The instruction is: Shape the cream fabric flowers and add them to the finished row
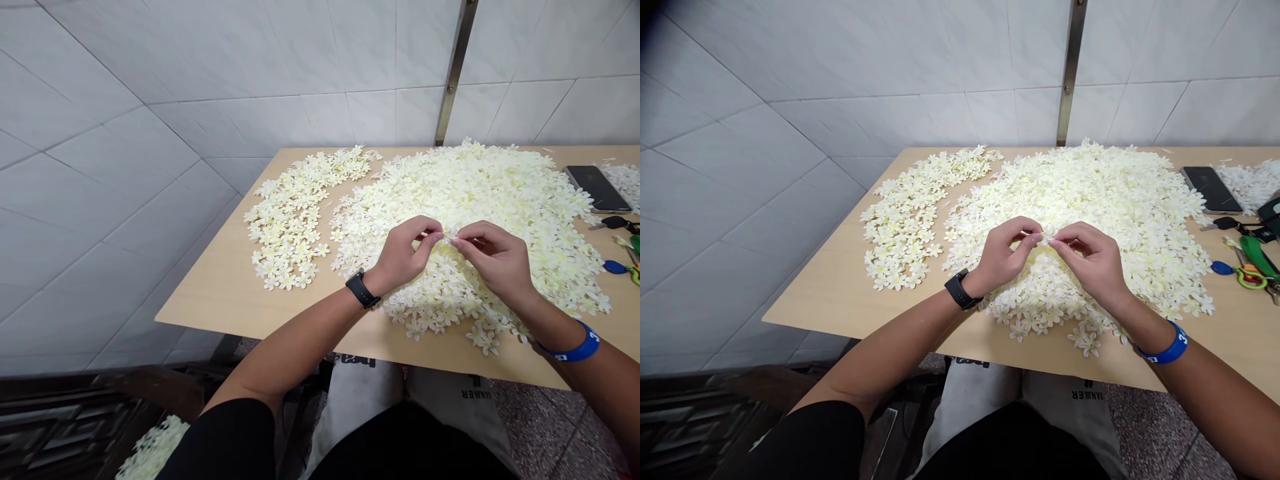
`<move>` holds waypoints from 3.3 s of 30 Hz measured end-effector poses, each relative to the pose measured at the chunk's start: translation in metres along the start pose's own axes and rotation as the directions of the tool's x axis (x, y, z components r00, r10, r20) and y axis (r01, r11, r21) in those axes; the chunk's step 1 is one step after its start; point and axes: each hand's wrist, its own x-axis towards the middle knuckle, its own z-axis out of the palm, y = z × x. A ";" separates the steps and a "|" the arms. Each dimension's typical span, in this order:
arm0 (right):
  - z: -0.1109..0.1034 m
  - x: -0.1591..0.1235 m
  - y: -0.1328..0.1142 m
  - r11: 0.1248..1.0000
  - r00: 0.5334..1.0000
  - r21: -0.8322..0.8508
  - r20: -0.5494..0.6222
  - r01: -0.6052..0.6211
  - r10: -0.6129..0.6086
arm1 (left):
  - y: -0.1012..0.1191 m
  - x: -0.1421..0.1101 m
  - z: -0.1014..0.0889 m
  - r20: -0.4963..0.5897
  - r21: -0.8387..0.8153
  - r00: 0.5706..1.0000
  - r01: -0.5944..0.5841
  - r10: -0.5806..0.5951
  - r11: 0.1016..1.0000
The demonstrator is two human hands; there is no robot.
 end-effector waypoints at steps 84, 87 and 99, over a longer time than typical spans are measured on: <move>0.000 0.004 -0.003 0.994 0.993 -0.006 0.051 -0.108 0.109 | -0.002 0.001 -0.001 0.172 -0.176 0.980 0.128 -0.098 0.976; 0.000 0.004 -0.006 0.995 0.993 -0.005 0.056 -0.102 0.102 | -0.001 0.001 -0.001 0.158 -0.159 0.984 0.110 -0.085 0.981; -0.003 0.005 -0.011 0.997 0.995 -0.027 0.052 -0.079 0.080 | -0.001 0.003 -0.003 0.153 -0.167 0.983 0.131 -0.106 0.977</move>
